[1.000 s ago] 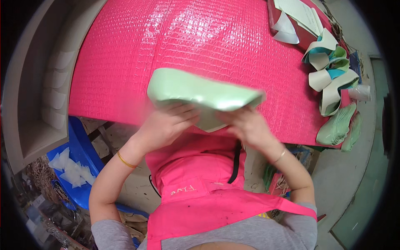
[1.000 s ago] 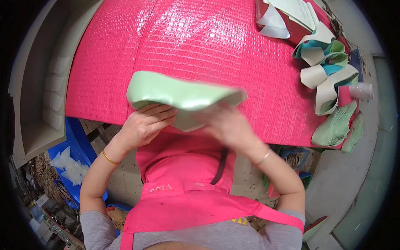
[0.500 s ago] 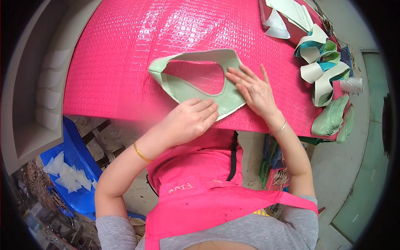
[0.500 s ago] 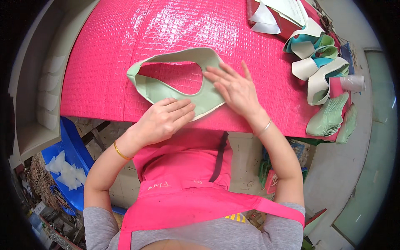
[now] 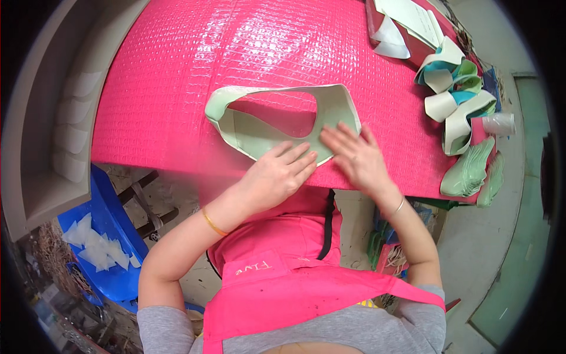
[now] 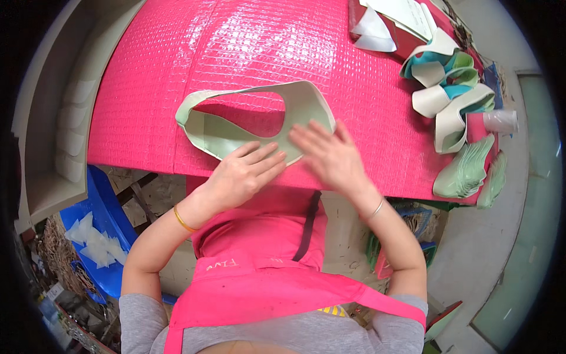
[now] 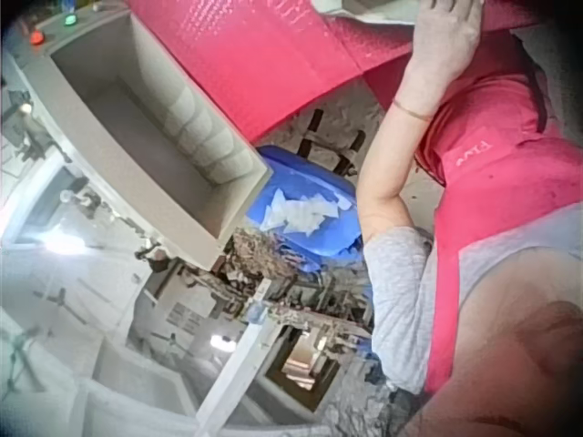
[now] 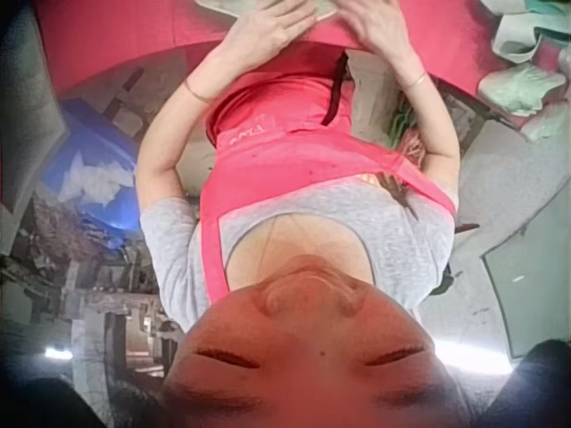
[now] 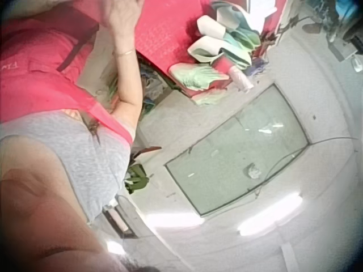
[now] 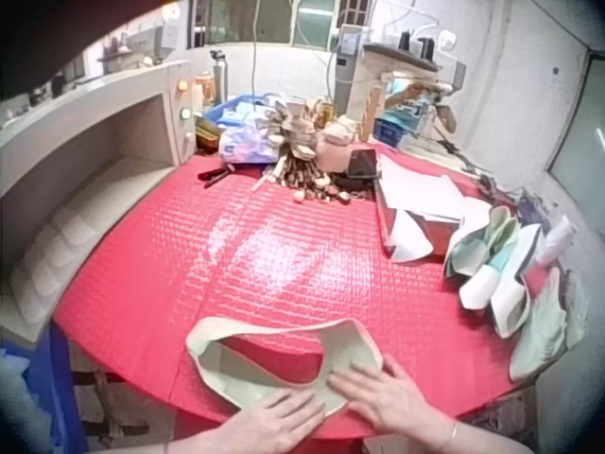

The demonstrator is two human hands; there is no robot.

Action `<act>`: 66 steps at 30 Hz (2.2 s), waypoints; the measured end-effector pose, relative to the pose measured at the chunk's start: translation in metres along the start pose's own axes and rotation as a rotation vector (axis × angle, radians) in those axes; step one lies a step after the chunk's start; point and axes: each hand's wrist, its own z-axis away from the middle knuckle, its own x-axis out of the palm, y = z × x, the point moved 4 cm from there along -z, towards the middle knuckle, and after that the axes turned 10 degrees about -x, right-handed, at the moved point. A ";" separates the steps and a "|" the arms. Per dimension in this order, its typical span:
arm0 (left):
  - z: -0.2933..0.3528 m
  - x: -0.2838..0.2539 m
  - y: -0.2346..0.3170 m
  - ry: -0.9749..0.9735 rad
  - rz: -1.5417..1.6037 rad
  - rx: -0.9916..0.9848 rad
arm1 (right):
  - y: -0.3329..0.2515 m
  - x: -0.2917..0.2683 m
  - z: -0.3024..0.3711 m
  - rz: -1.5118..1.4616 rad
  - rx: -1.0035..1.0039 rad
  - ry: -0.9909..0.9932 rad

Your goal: Assembling shoe upper components by applying adhesive surfaces and fitting pieces together.

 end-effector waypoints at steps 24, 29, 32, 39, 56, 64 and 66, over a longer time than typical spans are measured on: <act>-0.055 -0.095 -0.054 0.201 -0.109 -0.380 | -0.047 -0.031 0.016 -0.318 -0.030 0.138; -0.111 -0.108 0.019 0.195 -0.033 -0.335 | -0.071 -0.123 0.006 -0.384 0.159 0.378; -0.160 -0.122 0.080 0.310 0.353 -0.127 | -0.048 -0.152 0.026 -0.236 0.309 0.652; -0.148 -0.096 0.127 0.003 0.750 0.170 | 0.170 -0.214 0.257 0.759 1.045 0.684; -0.086 -0.070 0.223 -0.688 1.821 0.760 | 0.221 -0.163 0.142 -0.467 0.604 0.868; -0.131 -0.047 0.086 -0.370 1.246 -0.315 | 0.339 -0.153 0.036 -0.342 0.538 1.193; -0.154 -0.055 0.055 -0.158 1.190 -0.300 | 0.276 -0.184 0.031 -0.529 0.504 1.148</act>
